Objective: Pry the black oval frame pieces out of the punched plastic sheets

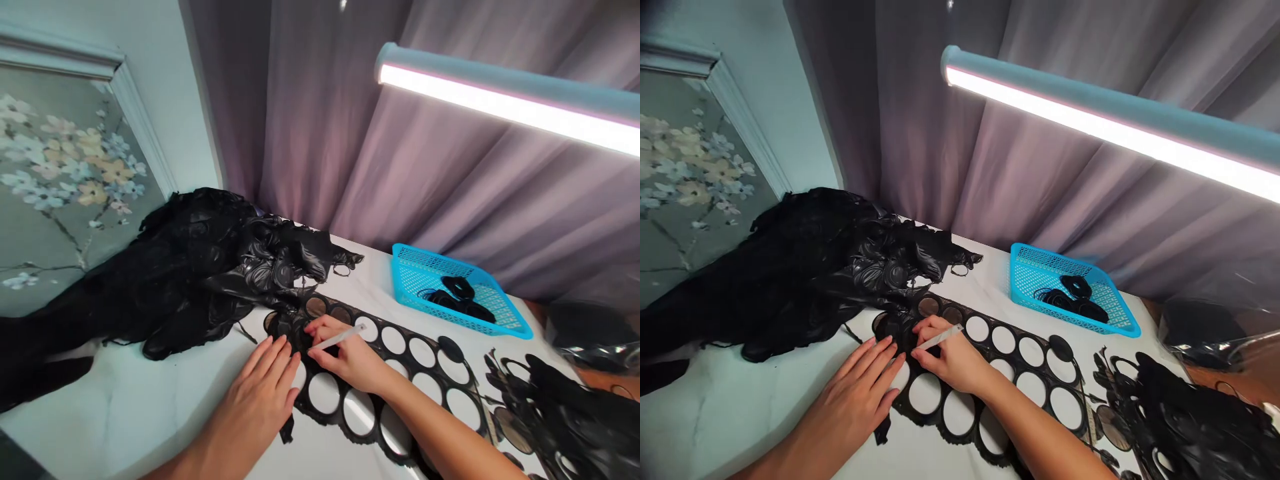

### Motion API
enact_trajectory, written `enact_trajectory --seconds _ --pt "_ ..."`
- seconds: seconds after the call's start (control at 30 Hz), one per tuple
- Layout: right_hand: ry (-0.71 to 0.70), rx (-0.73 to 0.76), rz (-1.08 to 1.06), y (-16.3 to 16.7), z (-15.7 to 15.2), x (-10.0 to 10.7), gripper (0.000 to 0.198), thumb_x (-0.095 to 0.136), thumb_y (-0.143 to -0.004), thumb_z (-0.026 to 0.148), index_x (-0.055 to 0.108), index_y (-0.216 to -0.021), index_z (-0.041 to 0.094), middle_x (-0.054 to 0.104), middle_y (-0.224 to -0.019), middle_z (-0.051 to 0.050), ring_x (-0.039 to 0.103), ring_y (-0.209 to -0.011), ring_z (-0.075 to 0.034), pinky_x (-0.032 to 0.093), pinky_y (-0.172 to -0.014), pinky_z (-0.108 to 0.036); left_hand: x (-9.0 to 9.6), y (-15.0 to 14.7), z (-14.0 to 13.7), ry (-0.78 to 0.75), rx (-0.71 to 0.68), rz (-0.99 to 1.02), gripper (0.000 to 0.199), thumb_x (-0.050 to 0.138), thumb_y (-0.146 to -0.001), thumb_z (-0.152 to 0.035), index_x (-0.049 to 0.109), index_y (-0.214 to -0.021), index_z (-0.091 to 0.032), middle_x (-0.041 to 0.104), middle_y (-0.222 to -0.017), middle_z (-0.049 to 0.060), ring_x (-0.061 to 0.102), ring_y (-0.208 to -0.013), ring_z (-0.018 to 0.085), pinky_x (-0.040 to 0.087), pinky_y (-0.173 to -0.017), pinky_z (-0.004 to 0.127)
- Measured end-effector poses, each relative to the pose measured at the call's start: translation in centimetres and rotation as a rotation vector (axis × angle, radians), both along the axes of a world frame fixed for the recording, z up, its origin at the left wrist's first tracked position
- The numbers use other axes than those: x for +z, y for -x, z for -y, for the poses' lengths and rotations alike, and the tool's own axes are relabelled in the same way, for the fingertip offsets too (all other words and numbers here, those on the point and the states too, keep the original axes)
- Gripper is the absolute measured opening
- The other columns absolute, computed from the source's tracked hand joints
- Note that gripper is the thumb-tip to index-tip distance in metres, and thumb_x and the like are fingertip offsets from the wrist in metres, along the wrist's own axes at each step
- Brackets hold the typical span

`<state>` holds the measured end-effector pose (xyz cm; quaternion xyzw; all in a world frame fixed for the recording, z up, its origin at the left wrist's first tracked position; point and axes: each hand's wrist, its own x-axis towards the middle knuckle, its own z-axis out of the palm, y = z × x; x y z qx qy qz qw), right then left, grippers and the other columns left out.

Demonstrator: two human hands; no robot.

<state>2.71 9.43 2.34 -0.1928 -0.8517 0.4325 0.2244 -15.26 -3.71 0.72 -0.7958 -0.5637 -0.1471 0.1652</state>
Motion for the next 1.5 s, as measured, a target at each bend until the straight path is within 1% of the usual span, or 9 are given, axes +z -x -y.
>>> enact_trajectory --seconds 0.13,0.33,0.5,0.63,0.8,0.87,1.0,1.2,1.5 --pt "-0.055 -0.083 0.053 0.2 1.0 -0.2 0.011 0.056 -0.092 0.017 0.055 -0.081 0.02 0.055 -0.12 -0.009 0.056 -0.113 -0.02 0.045 -0.094 -0.034 -0.1 -0.7 0.1 0.02 0.088 0.084 0.035 0.038 -0.101 -0.028 0.067 -0.118 -0.016 0.07 -0.117 0.01 0.056 -0.12 0.027 0.029 -0.108 0.049" --pt "-0.067 -0.086 0.052 0.2 0.8 -0.2 0.014 0.054 -0.094 0.019 0.056 -0.08 0.021 0.062 -0.115 -0.007 0.057 -0.11 -0.02 0.044 -0.094 -0.035 0.5 -0.3 0.1 0.095 0.069 0.053 0.031 0.048 -0.094 -0.024 0.067 -0.119 -0.017 0.067 -0.116 0.013 0.056 -0.119 0.028 0.034 -0.105 0.046" --pt "-0.092 -0.093 0.023 0.3 0.2 -0.4 0.013 0.052 -0.095 0.02 0.056 -0.083 0.022 0.066 -0.105 -0.006 0.059 -0.094 -0.019 0.046 -0.083 -0.033 0.8 0.2 0.0 0.107 0.177 0.125 0.032 0.063 -0.083 -0.027 0.068 -0.114 -0.024 0.062 -0.116 0.015 0.054 -0.116 0.037 0.039 -0.099 0.055" --pt "-0.077 -0.195 0.014 0.7 0.2 -1.0 0.011 0.048 -0.096 0.02 0.056 -0.089 0.022 0.066 -0.092 -0.005 0.058 -0.082 -0.019 0.045 -0.074 -0.032 0.7 0.2 0.0 0.11 0.168 0.148 0.032 0.063 -0.081 -0.023 0.068 -0.113 -0.024 0.06 -0.116 0.015 0.053 -0.115 0.036 0.039 -0.099 0.054" --pt "-0.061 -0.33 -0.007 0.9 0.3 -1.4 0.012 0.046 -0.097 0.023 0.057 -0.093 0.022 0.065 -0.091 -0.005 0.058 -0.08 -0.019 0.044 -0.07 -0.032 0.7 0.2 -0.2 0.07 0.166 0.167 0.025 0.059 -0.084 -0.025 0.069 -0.107 -0.022 0.063 -0.114 0.015 0.051 -0.121 0.037 0.037 -0.1 0.057" --pt "-0.077 -0.289 -0.001 0.9 0.3 -1.2 0.011 0.047 -0.096 0.022 0.057 -0.091 0.022 0.065 -0.091 -0.005 0.058 -0.082 -0.019 0.044 -0.072 -0.032 0.5 0.3 -0.2 0.049 0.131 0.172 0.024 0.056 -0.087 -0.024 0.069 -0.107 -0.02 0.064 -0.117 0.015 0.051 -0.123 0.035 0.037 -0.102 0.054" --pt "-0.088 -0.131 -0.004 0.8 0.2 -0.5 0.014 0.05 -0.094 0.019 0.054 -0.081 0.022 0.065 -0.096 -0.005 0.059 -0.089 -0.02 0.045 -0.079 -0.033 0.0 0.5 -0.2 0.056 0.015 0.133 0.035 0.051 -0.092 -0.023 0.061 -0.124 -0.013 0.062 -0.128 0.014 0.055 -0.121 0.028 0.043 -0.1 0.042" --pt "0.057 -0.072 -0.011 0.7 -0.1 0.0 0.017 0.056 -0.092 0.021 0.054 -0.075 0.02 0.062 -0.101 -0.005 0.059 -0.097 -0.019 0.046 -0.082 -0.032 0.5 0.5 -0.4 0.099 0.016 0.154 0.031 0.049 -0.093 -0.024 0.065 -0.119 -0.018 0.068 -0.12 0.01 0.058 -0.115 0.027 0.04 -0.101 0.045" --pt "0.064 -0.054 0.002 0.7 -0.5 -0.3 0.015 0.059 -0.091 0.022 0.057 -0.077 0.02 0.059 -0.104 -0.005 0.057 -0.094 -0.018 0.045 -0.082 -0.031 0.5 0.3 -0.6 0.073 0.019 0.174 0.03 0.047 -0.093 -0.021 0.066 -0.116 -0.019 0.068 -0.117 0.009 0.055 -0.116 0.027 0.035 -0.1 0.044"
